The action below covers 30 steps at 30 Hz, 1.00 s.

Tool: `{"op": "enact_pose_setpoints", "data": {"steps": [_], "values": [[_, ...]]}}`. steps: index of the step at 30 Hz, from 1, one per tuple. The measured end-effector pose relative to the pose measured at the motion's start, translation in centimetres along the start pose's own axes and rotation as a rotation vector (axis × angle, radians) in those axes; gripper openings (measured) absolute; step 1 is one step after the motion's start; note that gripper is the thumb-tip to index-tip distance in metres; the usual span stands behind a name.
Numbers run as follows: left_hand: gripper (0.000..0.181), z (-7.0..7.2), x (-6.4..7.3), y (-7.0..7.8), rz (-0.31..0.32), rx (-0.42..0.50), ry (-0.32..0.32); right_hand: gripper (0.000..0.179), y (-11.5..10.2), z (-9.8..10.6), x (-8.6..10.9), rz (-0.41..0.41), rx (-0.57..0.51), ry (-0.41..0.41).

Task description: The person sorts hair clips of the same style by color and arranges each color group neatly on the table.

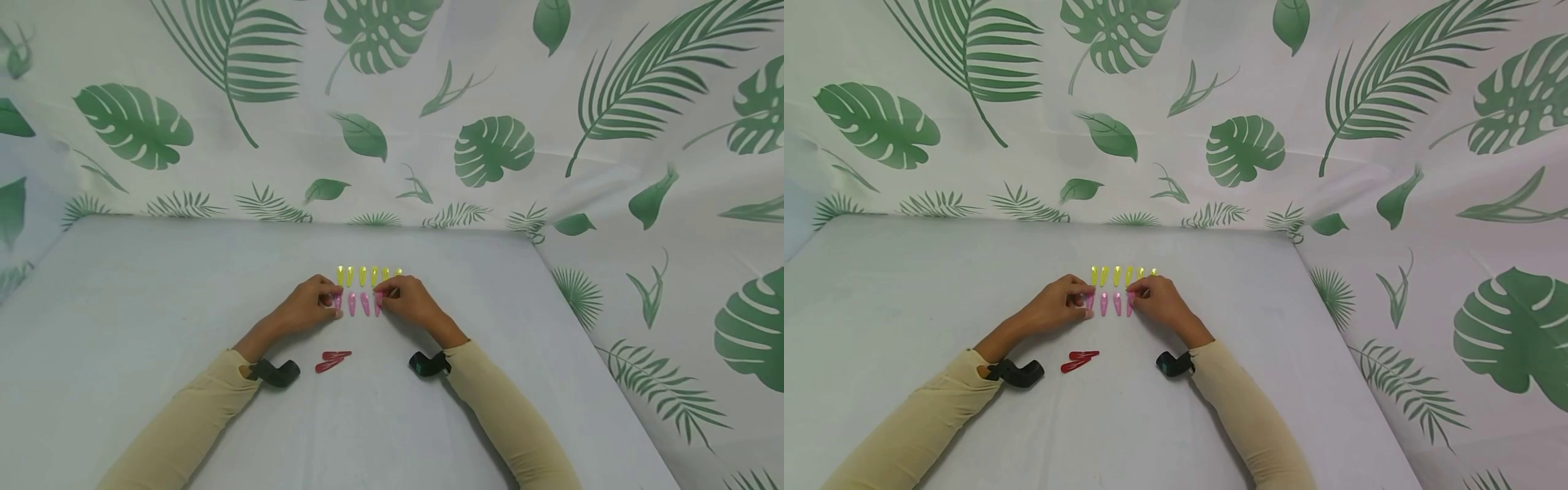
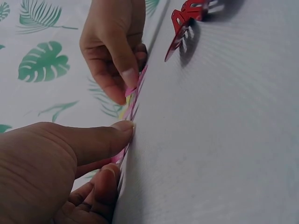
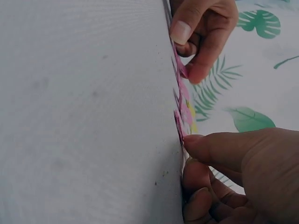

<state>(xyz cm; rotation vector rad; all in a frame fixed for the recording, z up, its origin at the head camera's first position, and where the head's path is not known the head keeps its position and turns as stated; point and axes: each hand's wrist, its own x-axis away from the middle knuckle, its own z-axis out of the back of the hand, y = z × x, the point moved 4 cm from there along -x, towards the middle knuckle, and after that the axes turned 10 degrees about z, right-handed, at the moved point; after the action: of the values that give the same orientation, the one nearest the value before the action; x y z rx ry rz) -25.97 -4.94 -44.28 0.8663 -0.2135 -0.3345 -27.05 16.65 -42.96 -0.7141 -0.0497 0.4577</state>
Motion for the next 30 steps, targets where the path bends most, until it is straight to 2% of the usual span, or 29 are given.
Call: {"op": "enact_pose_setpoints", "data": {"steps": [5, 7, 13, 16, 20, 24, 27, 30], "values": [[0.048, -0.3, -0.2, 0.0, 0.017, 0.003, -0.013, 0.022, -0.3, -0.1, 0.5, -0.015, -0.021, 0.022], [0.048, -0.4, -0.2, 0.0, 0.023, -0.005, -0.017, 0.021, -0.8, -0.1, 0.9, 0.027, -0.045, 0.031], [0.049, -0.3, -0.3, 0.4, 0.011, -0.013, -0.006, 0.015, -3.1, -0.4, 1.8, 0.234, -0.08, 0.019], [0.05, -0.2, -0.3, 0.6, -0.001, -0.014, 0.0, 0.015, -4.3, -1.2, 2.2, 0.302, -0.081, -0.04], [0.047, -0.1, -0.1, 0.7, -0.001, -0.02, 0.008, 0.017, -5.6, -2.9, 2.8, 0.349, -0.089, -0.166], [0.043, 0.3, 0.3, 0.6, 0.039, -0.017, 0.017, 0.019, -6.8, -4.6, 3.3, 0.406, -0.103, -0.285], [0.041, 0.6, 0.6, 0.5, 0.06, 0.0, 0.021, 0.02, -7.5, -5.2, 3.6, 0.445, -0.096, -0.327], [0.039, 0.9, 0.9, 0.5, 0.074, 0.013, 0.028, 0.023, -7.8, -5.4, 3.7, 0.442, -0.068, -0.348]]}}
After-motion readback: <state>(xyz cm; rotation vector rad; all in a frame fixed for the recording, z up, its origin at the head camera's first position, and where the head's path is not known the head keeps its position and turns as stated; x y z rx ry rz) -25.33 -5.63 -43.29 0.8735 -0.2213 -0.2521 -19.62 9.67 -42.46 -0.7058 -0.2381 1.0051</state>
